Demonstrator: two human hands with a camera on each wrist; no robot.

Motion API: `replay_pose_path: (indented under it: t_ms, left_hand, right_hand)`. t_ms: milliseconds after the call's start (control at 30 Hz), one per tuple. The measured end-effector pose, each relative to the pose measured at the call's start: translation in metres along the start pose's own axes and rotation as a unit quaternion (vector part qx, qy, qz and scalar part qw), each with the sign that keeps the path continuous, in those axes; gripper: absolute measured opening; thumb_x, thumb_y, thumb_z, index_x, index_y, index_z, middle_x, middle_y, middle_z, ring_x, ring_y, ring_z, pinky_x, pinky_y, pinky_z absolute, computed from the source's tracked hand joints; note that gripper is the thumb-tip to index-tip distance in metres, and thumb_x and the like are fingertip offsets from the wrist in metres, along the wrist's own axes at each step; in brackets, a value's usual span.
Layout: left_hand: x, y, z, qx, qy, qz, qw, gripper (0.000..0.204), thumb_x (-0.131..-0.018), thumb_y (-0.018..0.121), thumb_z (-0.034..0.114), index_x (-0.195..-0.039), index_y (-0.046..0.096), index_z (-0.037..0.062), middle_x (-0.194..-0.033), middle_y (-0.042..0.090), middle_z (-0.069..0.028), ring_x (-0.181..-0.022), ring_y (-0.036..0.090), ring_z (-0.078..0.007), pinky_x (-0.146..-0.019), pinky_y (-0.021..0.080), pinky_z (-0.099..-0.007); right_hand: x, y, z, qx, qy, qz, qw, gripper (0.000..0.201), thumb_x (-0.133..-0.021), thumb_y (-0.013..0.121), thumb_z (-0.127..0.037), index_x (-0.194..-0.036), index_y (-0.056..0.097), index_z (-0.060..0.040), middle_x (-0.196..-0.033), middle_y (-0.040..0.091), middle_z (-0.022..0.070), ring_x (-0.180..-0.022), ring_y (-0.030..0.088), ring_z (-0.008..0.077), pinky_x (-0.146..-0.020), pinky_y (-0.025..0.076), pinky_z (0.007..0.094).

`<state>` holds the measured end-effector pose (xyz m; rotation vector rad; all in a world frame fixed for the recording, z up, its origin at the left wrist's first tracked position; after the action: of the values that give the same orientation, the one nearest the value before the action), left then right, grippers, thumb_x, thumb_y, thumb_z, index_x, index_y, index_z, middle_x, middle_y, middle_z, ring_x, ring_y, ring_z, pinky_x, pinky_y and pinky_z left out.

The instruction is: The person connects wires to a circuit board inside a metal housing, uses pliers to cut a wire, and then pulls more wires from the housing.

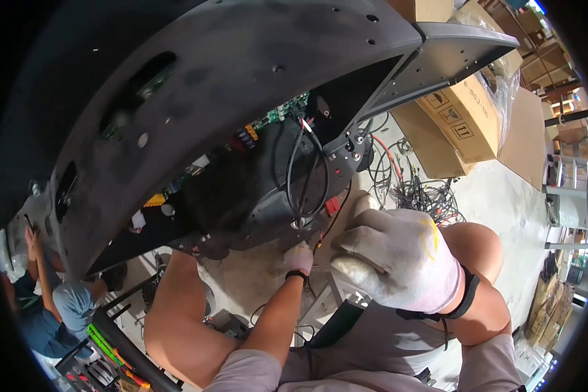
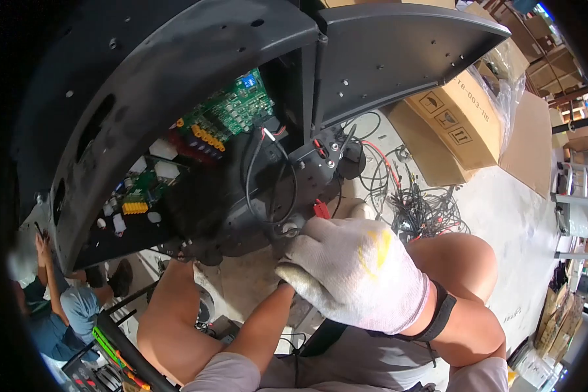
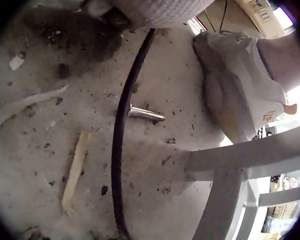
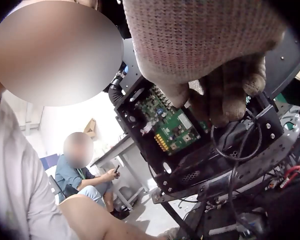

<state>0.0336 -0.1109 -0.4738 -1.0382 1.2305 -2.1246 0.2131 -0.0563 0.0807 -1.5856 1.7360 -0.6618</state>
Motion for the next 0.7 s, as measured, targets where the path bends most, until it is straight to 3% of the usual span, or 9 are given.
replay_pose_path:
  t_ms: [100,167,233,300,400,433,633,667,700]
  left_hand:
    - [0.017,-0.032,0.009,-0.016,0.039,-0.007,0.999,0.025,-0.094,0.049,0.019,-0.107,0.066,0.0049,-0.093,0.074,-0.0176,-0.083,0.074,-0.0338,-0.07,0.058,-0.0471]
    - [0.027,-0.002,-0.006,-0.029,0.12,0.017,0.992,0.028,-0.094,0.045,0.015,-0.109,0.065,0.0011,-0.095,0.075,-0.0193,-0.088,0.074,-0.0355,-0.072,0.058,-0.0489]
    - [0.043,-0.062,0.004,-0.047,0.053,-0.139,0.988,0.03,-0.093,0.046,0.019,-0.107,0.066,0.0022,-0.102,0.075,-0.0202,-0.09,0.074,-0.0361,-0.077,0.058,-0.0503]
    - [0.06,-0.072,-0.013,-0.023,0.078,-0.076,0.994,0.031,-0.093,0.045,0.02,-0.096,0.072,0.0055,-0.104,0.074,-0.019,-0.094,0.073,-0.0368,-0.08,0.057,-0.05]
    - [0.094,-0.149,-0.031,-0.01,0.018,-0.091,0.996,0.027,-0.093,0.05,0.022,-0.096,0.072,0.0064,-0.103,0.073,-0.0202,-0.094,0.071,-0.0385,-0.081,0.056,-0.0519]
    - [0.099,-0.149,-0.062,0.049,-0.063,-0.095,0.992,0.029,-0.095,0.051,0.025,-0.097,0.071,0.0048,-0.105,0.072,-0.0215,-0.096,0.069,-0.0403,-0.085,0.054,-0.0529]
    - [0.219,-0.35,-0.154,0.187,-0.214,0.087,0.955,0.044,-0.096,0.056,0.038,-0.105,0.067,-0.0035,-0.11,0.068,-0.0284,-0.107,0.064,-0.0452,-0.093,0.049,-0.0519]
    - [0.254,-0.405,-0.152,0.195,-0.293,0.125,0.928,0.031,-0.096,0.059,0.03,-0.095,0.066,-0.0001,-0.09,0.067,-0.0242,-0.086,0.066,-0.0426,-0.081,0.051,-0.0499]
    - [0.267,-0.406,-0.194,0.093,-0.154,0.229,0.957,0.03,-0.097,0.059,0.03,-0.089,0.067,0.0012,-0.081,0.066,-0.0198,-0.078,0.066,-0.0371,-0.074,0.052,-0.0467]
  right_hand:
    - [0.002,0.001,-0.003,-0.006,-0.006,0.005,1.0,0.013,-0.084,0.076,-0.017,-0.087,0.07,-0.0063,-0.079,0.06,0.0093,-0.064,0.062,0.0308,-0.057,0.049,0.0395]
    - [0.005,0.002,-0.009,0.003,-0.009,-0.007,1.0,0.012,-0.086,0.074,-0.016,-0.088,0.069,-0.0058,-0.08,0.061,0.0102,-0.068,0.063,0.0323,-0.061,0.051,0.0405]
    - [0.011,0.003,-0.016,-0.003,-0.027,0.03,0.999,0.017,-0.087,0.072,-0.022,-0.085,0.064,-0.0074,-0.075,0.056,0.0111,-0.066,0.061,0.035,-0.058,0.05,0.0437]
    - [0.017,0.008,-0.025,-0.015,-0.043,0.025,0.999,0.017,-0.087,0.073,-0.02,-0.086,0.065,-0.0056,-0.076,0.058,0.013,-0.067,0.062,0.0362,-0.059,0.05,0.0442]
    - [0.024,0.02,-0.045,-0.009,-0.085,0.011,0.996,0.015,-0.085,0.073,-0.017,-0.085,0.066,-0.0032,-0.078,0.061,0.016,-0.069,0.064,0.038,-0.059,0.05,0.0445]
    - [0.027,0.03,-0.047,-0.024,-0.084,-0.01,0.996,0.015,-0.085,0.073,-0.016,-0.085,0.066,-0.0029,-0.079,0.062,0.0164,-0.07,0.064,0.0385,-0.06,0.051,0.0448]
    - [0.046,0.082,-0.075,0.02,-0.135,-0.124,0.983,0.015,-0.083,0.073,-0.018,-0.084,0.066,-0.0045,-0.081,0.064,0.0156,-0.077,0.065,0.0386,-0.068,0.052,0.0461]
    - [0.047,0.085,-0.08,0.022,-0.145,-0.12,0.982,0.015,-0.083,0.073,-0.018,-0.084,0.066,-0.0045,-0.081,0.064,0.0156,-0.077,0.065,0.0386,-0.068,0.052,0.0461]
    - [0.049,0.093,-0.084,0.027,-0.161,-0.132,0.978,0.016,-0.083,0.073,-0.019,-0.084,0.066,-0.0046,-0.081,0.065,0.0156,-0.077,0.065,0.0386,-0.068,0.052,0.0461]
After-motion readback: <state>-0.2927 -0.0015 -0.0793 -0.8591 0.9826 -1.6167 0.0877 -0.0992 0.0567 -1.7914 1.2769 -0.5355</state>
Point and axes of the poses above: each hand's wrist, its own x-axis away from the middle knuckle, its own y-axis out of the palm, z = x × y, the point moved 10 cm from there along -x, towards the middle knuckle
